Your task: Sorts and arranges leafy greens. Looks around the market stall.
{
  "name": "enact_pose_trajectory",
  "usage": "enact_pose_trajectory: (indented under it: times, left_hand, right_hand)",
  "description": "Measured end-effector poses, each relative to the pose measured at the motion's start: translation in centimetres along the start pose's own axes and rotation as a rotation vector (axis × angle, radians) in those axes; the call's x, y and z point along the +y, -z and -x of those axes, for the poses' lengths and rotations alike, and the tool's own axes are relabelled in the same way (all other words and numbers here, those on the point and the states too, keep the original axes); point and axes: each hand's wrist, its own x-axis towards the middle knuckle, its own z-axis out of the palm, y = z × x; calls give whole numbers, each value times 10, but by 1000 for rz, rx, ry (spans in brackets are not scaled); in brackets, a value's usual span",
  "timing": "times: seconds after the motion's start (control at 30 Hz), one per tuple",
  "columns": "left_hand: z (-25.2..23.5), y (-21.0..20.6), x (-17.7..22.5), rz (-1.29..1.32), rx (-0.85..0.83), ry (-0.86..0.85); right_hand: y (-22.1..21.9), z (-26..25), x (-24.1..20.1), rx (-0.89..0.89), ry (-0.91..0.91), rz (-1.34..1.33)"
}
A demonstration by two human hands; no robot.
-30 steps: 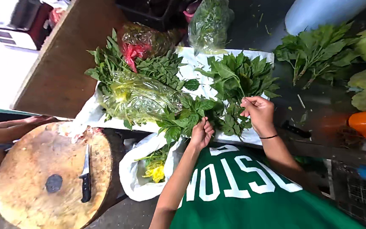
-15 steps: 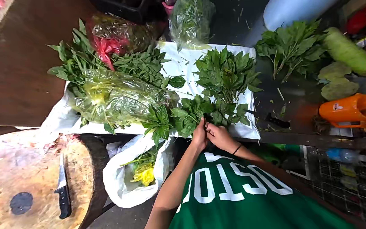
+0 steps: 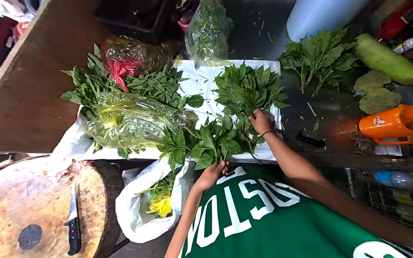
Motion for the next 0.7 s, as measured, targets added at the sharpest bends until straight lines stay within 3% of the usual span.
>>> enact_pose_trajectory:
  times: [0.07,0.2,0.27,0.4,0.53,0.7]
  left_hand:
    - [-1,5,5,-64,5,-67]
    - [-5,3,9,214,104,-172]
    - [-9,0,16,361,169,-133]
    - [-16,-2,31,386,308,47]
    - [-16,8,31,618,237,48]
    - [-17,18,27,690,23,-204]
  right_hand:
    - [2,-2,-1,-3,19,2]
    - [9,0,-6,-72,33,-25]
    - [18,-2,-11,-144,31,-8]
    - [34,-7,-20,-288,47,36]
    - [58,-4,-30,-284,38,35]
    - [92,32,-27,-18,161,-15]
